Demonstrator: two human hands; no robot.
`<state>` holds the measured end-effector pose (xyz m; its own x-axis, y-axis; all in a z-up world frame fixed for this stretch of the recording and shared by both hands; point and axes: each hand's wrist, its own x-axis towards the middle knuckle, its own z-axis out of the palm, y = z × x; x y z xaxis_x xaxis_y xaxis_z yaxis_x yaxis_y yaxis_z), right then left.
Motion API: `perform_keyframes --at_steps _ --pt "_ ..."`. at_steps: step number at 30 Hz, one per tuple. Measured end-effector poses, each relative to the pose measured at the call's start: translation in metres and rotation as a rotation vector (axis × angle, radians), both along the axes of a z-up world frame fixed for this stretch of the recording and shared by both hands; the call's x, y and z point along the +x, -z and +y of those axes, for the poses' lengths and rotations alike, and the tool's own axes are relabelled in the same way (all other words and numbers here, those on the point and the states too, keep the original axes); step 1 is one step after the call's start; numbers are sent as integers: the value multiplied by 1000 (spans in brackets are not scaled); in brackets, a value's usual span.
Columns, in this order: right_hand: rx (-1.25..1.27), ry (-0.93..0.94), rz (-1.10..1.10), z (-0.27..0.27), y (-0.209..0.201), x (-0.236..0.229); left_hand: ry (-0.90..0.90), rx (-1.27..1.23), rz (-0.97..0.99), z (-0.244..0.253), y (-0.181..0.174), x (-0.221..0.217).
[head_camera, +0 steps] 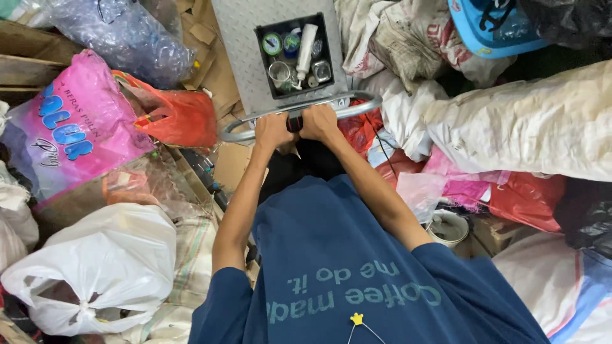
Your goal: The person places a tray of small items onto a hand truck and moves it to a digital scale. They operate the scale's keypad and write down the recorded weight in a notebook. The person then moves the hand truck back and places a green basket containing a yellow bag onto it.
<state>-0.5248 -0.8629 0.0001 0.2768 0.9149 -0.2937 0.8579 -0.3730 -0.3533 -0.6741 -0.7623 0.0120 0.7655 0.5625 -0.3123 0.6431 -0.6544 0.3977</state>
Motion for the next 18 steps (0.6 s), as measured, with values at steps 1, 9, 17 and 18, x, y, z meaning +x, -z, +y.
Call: perform_keyframes --at_steps 1,9,17,18 --pt "-16 -4 2 -5 1 -1 20 -7 -5 -6 10 -3" --pt "45 7 -2 -13 0 -16 16 -11 -11 -14 25 -15" --pt "65 -6 -54 -14 8 -27 -35 -30 -46 -14 1 -24" --pt "56 -1 -56 -15 11 -26 -23 -78 -22 -13 -7 -21"
